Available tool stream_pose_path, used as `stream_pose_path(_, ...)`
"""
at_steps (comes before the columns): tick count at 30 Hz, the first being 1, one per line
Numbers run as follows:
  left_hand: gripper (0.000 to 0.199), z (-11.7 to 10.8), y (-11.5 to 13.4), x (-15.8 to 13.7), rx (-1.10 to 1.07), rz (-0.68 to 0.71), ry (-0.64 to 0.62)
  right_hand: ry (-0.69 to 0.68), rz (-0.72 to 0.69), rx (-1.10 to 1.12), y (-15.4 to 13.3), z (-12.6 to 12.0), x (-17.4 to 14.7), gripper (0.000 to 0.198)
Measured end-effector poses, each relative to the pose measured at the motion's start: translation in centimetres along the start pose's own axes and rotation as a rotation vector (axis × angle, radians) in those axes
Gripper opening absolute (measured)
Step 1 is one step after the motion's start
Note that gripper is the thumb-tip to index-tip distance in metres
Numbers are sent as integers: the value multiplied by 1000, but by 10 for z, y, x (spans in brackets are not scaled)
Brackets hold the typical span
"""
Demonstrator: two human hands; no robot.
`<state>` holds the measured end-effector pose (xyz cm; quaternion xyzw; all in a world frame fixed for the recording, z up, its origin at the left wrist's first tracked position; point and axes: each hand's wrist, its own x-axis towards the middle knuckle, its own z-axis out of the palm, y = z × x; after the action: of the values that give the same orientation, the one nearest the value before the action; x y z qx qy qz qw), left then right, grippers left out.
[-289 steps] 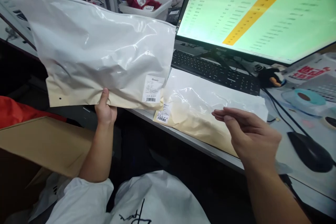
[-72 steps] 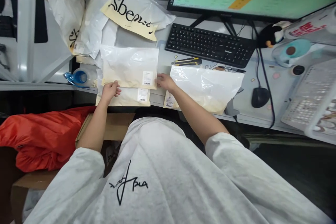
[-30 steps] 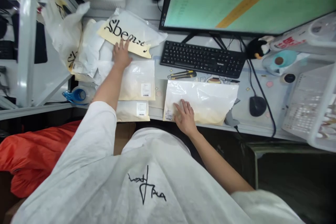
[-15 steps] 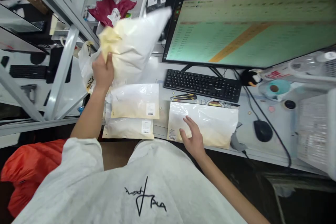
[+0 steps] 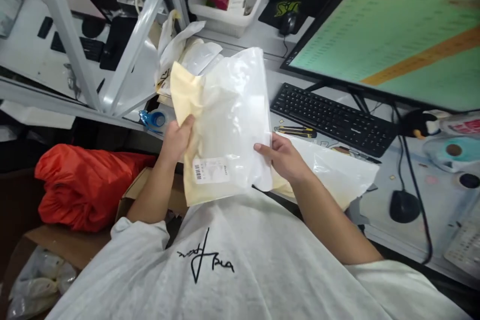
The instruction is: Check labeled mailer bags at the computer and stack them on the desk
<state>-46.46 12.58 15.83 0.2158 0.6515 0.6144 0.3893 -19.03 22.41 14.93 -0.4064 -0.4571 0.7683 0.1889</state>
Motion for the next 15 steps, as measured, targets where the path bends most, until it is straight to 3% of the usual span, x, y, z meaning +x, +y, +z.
stream_pose_path(5,52,6,22,-27,-159,-73,-137,37,-15,-33,-19,-9,9,49)
stream_pose_path(15,57,4,26,-46,-189,-13,-89,7,-83,-120,-38,-5,8,47)
